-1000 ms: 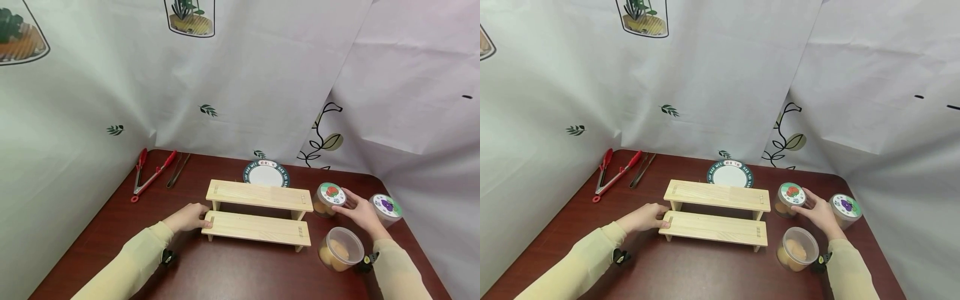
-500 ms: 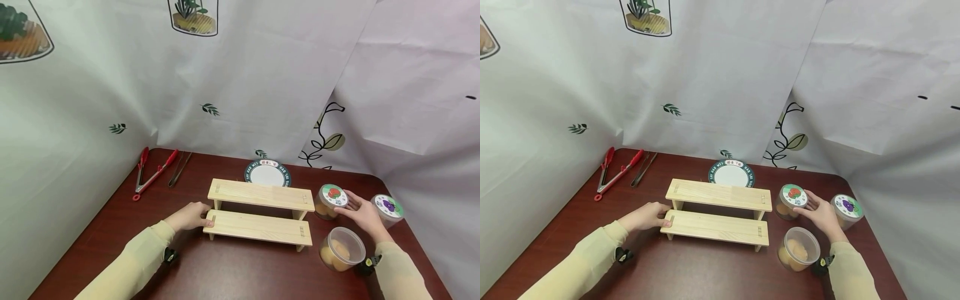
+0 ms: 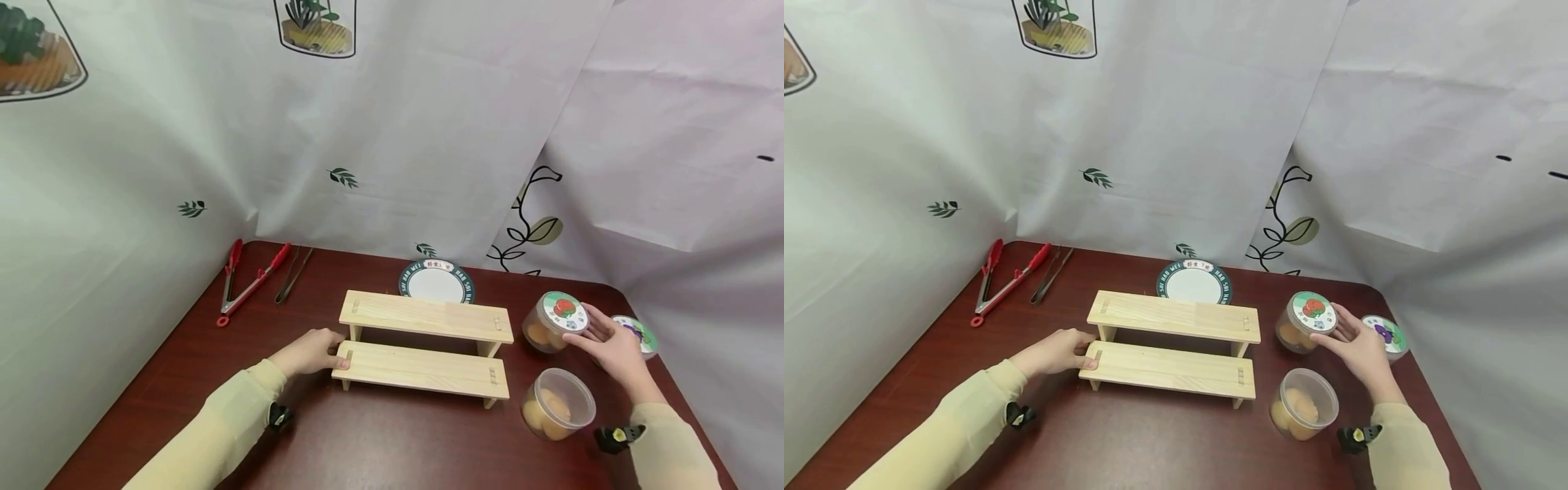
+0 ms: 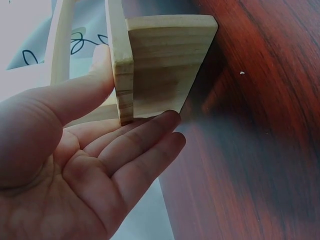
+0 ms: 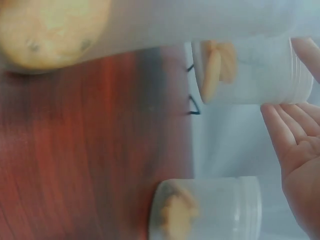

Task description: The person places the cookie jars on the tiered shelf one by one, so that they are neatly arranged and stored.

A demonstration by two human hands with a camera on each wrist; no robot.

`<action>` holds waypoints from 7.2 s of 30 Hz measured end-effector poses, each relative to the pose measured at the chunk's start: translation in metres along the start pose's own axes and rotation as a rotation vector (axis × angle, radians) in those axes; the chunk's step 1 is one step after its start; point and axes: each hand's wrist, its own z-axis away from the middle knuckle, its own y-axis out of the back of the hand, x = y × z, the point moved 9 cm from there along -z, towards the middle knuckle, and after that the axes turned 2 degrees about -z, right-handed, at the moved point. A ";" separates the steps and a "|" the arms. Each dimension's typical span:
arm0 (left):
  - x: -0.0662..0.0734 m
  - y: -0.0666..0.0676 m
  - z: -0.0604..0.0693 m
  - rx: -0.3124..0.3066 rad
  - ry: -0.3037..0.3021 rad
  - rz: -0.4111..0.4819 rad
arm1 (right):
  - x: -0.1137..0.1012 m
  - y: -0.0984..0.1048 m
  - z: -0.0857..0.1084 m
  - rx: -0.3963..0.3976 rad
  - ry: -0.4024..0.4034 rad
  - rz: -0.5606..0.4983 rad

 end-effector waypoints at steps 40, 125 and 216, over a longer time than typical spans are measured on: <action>0.002 -0.001 0.000 -0.006 0.011 -0.006 | -0.113 -0.019 0.026 0.106 0.191 -0.076; 0.003 -0.004 -0.001 -0.048 0.063 -0.076 | -0.197 -0.201 -0.022 -0.231 0.259 -0.376; 0.007 0.001 0.000 -0.055 0.088 -0.148 | 0.049 0.066 0.057 0.460 -0.171 -0.440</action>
